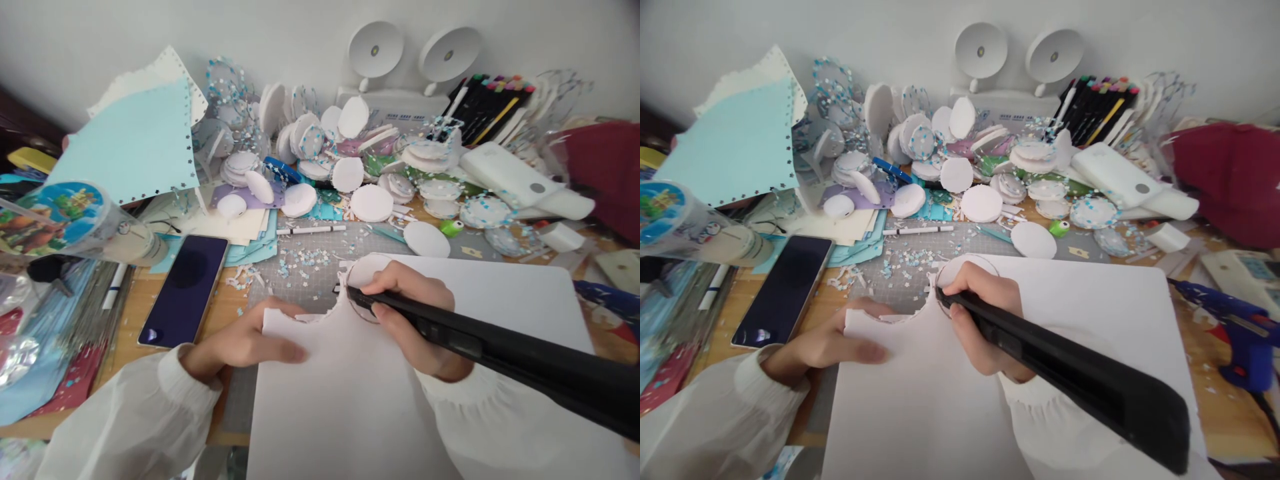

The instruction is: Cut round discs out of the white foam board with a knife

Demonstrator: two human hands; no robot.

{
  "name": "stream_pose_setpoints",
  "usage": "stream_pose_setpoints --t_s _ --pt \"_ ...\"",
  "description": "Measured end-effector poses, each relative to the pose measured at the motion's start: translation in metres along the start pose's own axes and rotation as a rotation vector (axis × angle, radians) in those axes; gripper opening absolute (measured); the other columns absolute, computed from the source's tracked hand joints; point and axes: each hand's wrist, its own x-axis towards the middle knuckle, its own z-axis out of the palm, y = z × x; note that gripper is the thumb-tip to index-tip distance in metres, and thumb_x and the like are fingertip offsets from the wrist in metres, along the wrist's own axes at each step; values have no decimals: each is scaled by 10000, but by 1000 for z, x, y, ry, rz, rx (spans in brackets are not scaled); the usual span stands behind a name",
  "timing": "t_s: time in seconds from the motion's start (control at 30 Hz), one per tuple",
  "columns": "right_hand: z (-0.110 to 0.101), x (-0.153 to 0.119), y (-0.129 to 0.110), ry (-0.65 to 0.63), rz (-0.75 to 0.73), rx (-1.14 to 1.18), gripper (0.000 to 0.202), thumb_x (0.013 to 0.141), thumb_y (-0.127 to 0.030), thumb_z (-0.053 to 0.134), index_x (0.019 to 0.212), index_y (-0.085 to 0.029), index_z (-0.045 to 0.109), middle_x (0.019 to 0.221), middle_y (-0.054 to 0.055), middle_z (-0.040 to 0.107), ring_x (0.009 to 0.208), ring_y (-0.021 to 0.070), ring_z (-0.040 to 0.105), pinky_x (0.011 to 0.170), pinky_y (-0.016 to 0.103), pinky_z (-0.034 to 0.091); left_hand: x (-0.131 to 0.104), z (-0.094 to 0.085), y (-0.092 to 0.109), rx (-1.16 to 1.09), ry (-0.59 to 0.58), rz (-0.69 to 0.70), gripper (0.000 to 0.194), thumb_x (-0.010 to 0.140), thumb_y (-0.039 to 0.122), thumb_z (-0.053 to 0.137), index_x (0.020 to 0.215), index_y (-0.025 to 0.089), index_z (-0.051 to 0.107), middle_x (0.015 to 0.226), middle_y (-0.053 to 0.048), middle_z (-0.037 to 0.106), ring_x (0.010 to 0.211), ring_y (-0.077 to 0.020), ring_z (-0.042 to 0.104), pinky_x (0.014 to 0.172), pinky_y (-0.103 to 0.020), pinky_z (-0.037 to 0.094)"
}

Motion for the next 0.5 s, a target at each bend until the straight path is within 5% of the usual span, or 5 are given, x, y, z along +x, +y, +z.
stream_pose_setpoints --t_s 0.37,0.5 --pt "-8 -2 12 -166 -66 69 123 831 -178 533 943 -226 542 644 -11 589 516 137 529 484 264 405 -1 -3 0 -125 70 -79 291 538 252 802 776 116 705 614 -4 606 551 -122 530 480 -191 408" --pt "-5 -9 17 -128 -49 102 126 832 -170 537 949 -218 536 646 -7 586 510 132 514 481 261 398 -1 -5 -2 -124 48 -98 292 555 247 800 811 132 719 632 -2 630 556 -127 551 487 -190 426"
